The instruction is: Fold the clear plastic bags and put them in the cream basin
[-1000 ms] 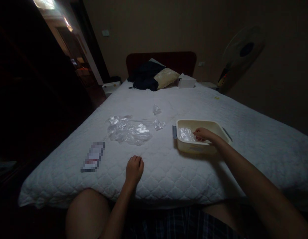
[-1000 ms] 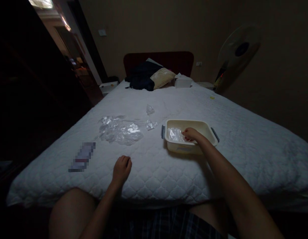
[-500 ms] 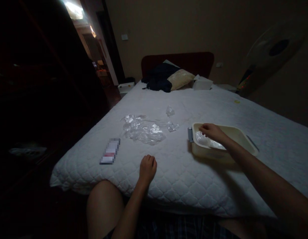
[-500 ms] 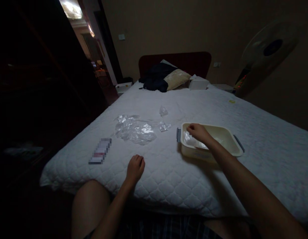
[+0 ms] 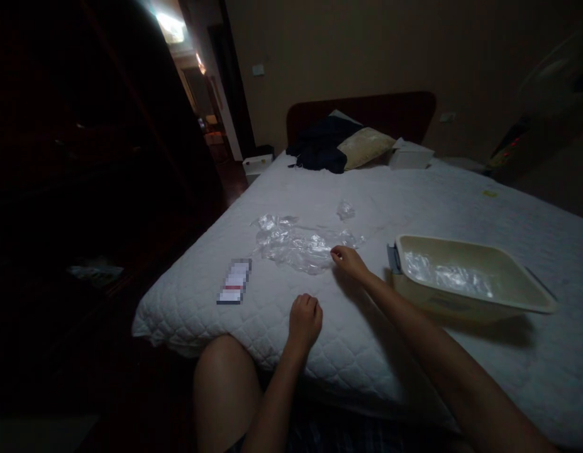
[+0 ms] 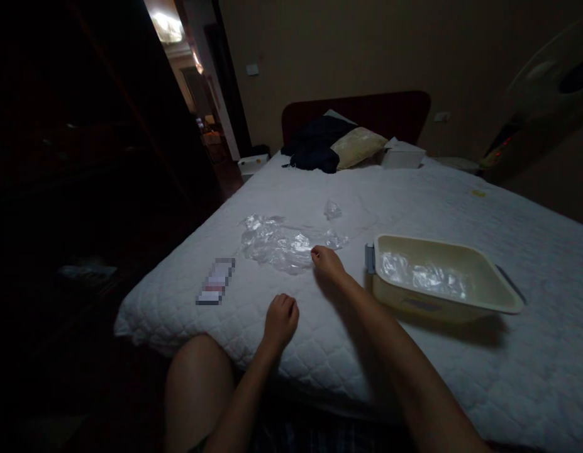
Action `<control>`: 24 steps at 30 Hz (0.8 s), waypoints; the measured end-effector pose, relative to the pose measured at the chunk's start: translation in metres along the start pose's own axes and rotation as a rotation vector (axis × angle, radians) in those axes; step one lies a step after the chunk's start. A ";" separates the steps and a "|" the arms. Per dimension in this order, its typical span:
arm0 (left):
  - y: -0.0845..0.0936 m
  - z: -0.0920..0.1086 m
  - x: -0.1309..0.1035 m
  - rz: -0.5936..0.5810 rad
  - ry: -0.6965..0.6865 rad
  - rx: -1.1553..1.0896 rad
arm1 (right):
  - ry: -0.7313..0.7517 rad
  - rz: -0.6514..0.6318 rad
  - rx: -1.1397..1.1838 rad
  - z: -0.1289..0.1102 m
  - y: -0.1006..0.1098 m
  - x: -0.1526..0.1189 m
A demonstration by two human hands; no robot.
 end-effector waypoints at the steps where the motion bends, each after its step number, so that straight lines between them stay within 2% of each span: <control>1: 0.000 0.000 0.000 0.001 0.004 -0.002 | -0.002 -0.004 -0.021 0.000 -0.005 0.004; 7: 0.000 0.000 -0.001 0.029 0.038 -0.004 | 0.005 -0.045 -0.172 -0.005 -0.030 0.022; 11: -0.002 -0.001 -0.001 0.031 0.051 -0.004 | -0.016 -0.084 -0.248 -0.004 -0.047 0.023; 14: -0.002 0.000 0.000 0.025 0.047 -0.001 | -0.039 -0.078 -0.264 -0.001 -0.051 0.023; 18: 0.000 0.001 0.001 0.015 0.047 -0.014 | -0.064 -0.008 -0.228 0.000 -0.040 0.028; 22: 0.001 0.000 0.002 0.031 0.066 -0.059 | -0.068 0.094 -0.151 -0.001 -0.017 0.037; 24: 0.002 -0.003 0.002 0.051 0.106 -0.122 | -0.090 0.188 0.006 -0.003 -0.001 0.038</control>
Point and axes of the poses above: each hand's wrist, its own x-axis towards the middle knuckle, its own y-axis out of the back of the hand, z = x × y, the point moved 6 cm from there along x, towards the middle knuckle, and after that the axes turned 10 degrees about z, right-handed, at the moved point
